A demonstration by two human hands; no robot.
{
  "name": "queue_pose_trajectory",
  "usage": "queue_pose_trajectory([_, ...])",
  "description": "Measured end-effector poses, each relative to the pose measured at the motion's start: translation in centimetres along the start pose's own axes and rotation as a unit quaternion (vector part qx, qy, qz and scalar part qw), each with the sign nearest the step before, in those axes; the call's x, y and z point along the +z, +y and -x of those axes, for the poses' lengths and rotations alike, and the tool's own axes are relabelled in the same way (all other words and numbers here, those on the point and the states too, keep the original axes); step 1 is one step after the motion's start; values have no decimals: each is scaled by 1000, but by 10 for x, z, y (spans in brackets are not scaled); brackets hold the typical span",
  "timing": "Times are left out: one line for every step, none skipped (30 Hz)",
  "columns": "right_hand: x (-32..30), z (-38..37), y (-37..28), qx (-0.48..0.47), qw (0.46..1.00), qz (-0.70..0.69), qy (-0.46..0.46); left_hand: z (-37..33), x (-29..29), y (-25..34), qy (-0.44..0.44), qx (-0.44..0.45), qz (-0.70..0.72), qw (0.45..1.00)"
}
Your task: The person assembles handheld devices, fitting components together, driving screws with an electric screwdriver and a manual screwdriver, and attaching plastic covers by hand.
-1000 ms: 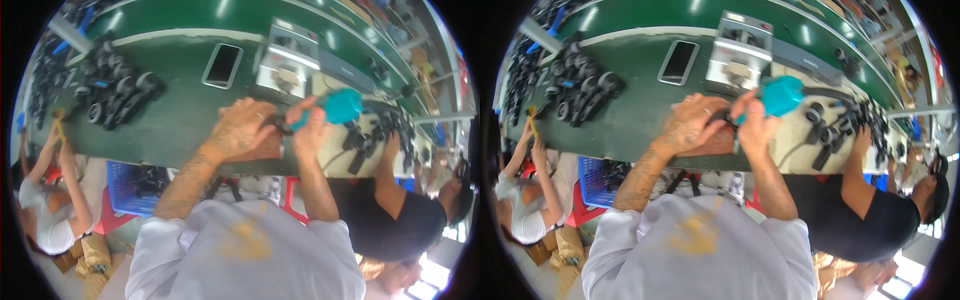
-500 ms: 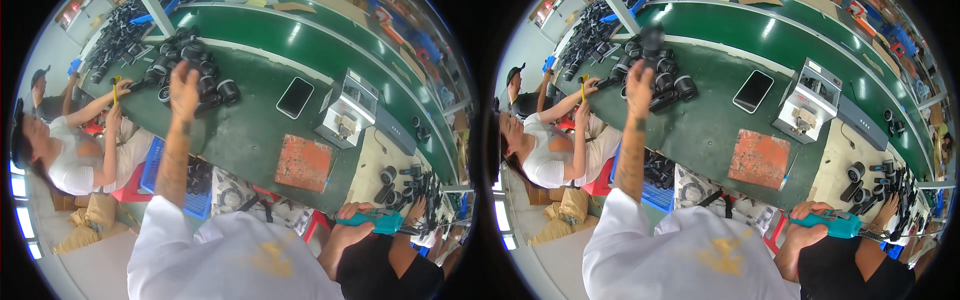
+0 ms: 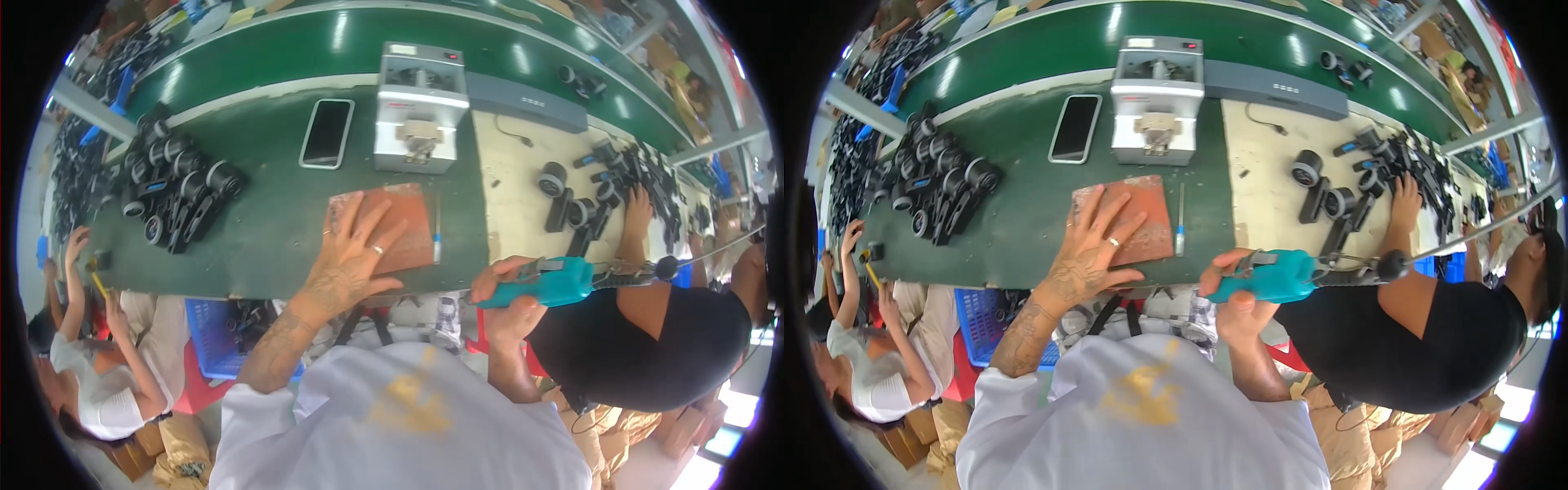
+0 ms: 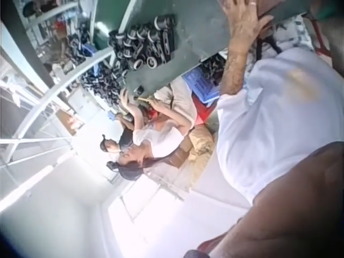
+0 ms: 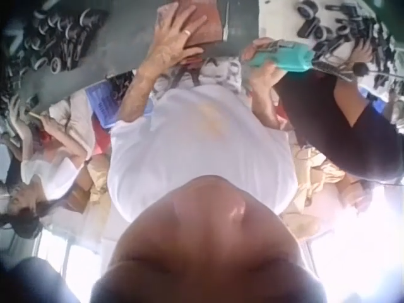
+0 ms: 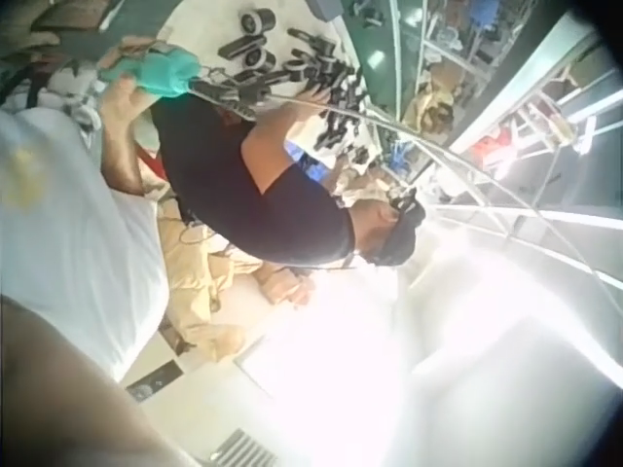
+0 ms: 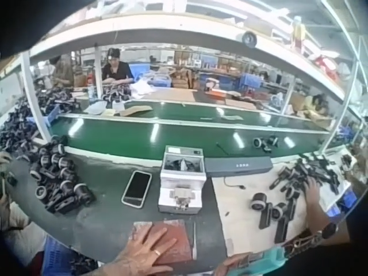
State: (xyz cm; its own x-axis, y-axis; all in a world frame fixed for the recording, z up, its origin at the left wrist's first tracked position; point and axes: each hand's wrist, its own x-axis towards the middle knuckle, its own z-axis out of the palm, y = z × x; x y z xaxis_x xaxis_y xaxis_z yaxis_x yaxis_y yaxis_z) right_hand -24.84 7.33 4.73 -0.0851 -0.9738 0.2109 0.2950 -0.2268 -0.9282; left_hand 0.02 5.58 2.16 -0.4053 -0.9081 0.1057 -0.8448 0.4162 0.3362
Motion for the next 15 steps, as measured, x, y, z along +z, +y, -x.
queue_pose_trajectory([-5, 1, 0, 4, 1000, 3, -2, -2, -1, 0, -2, 4, 24, 1000])
queue_pose_trajectory([-6, 0, 0, -25, 999, 42, -7, -4, 2, -1, 2, 13, 38, 999])
queue_pose_trajectory([-10, 1, 4, -33, 999, 38, 8, -5, 5, 0, 6, 22, 52, 998])
queue_pose_trajectory([-14, 2, 6, -41, 998, 32, 23, -7, 6, 3, 4, 18, 45, 999])
queue_pose_trajectory([-16, 0, 1, -23, 999, 31, 9, -8, 5, 11, 4, 32, 47, 998])
queue_pose_trajectory([-21, -1, -2, -31, 999, 35, 19, -9, 0, 21, 0, 6, 17, 1000])
queue_pose_trajectory([-23, -1, -5, -12, 1000, 17, 5, -12, -7, 28, -4, -20, -14, 1000])
queue_pose_trajectory([-26, 1, -9, 9, 1000, -1, -11, -20, -12, 41, 48, 6, -4, 999])
queue_pose_trajectory([-28, 3, -11, 12, 1000, 4, -11, -32, -9, 51, 81, 45, 41, 995])
queue_pose_trajectory([-30, 6, -12, 9, 1000, 6, -8, -48, -5, 62, 115, 80, 85, 986])
queue_pose_trajectory([-31, 9, -11, 8, 1000, 4, 3, -69, 9, 75, 143, 72, 176, 971])
queue_pose_trajectory([-33, 11, -12, 7, 1000, 3, 16, -96, 25, 86, 151, 88, 207, 962])
queue_pose_trajectory([-38, 13, -13, 2, 1000, 12, 5, -125, 41, 97, 158, 104, 237, 953])
queue_pose_trajectory([-41, 14, -13, -1, 1000, 13, 4, -154, 49, 111, 111, 98, 234, 961])
queue_pose_trajectory([-42, 15, -14, -6, 1000, 15, 5, -180, 54, 123, 67, 87, 230, 967])
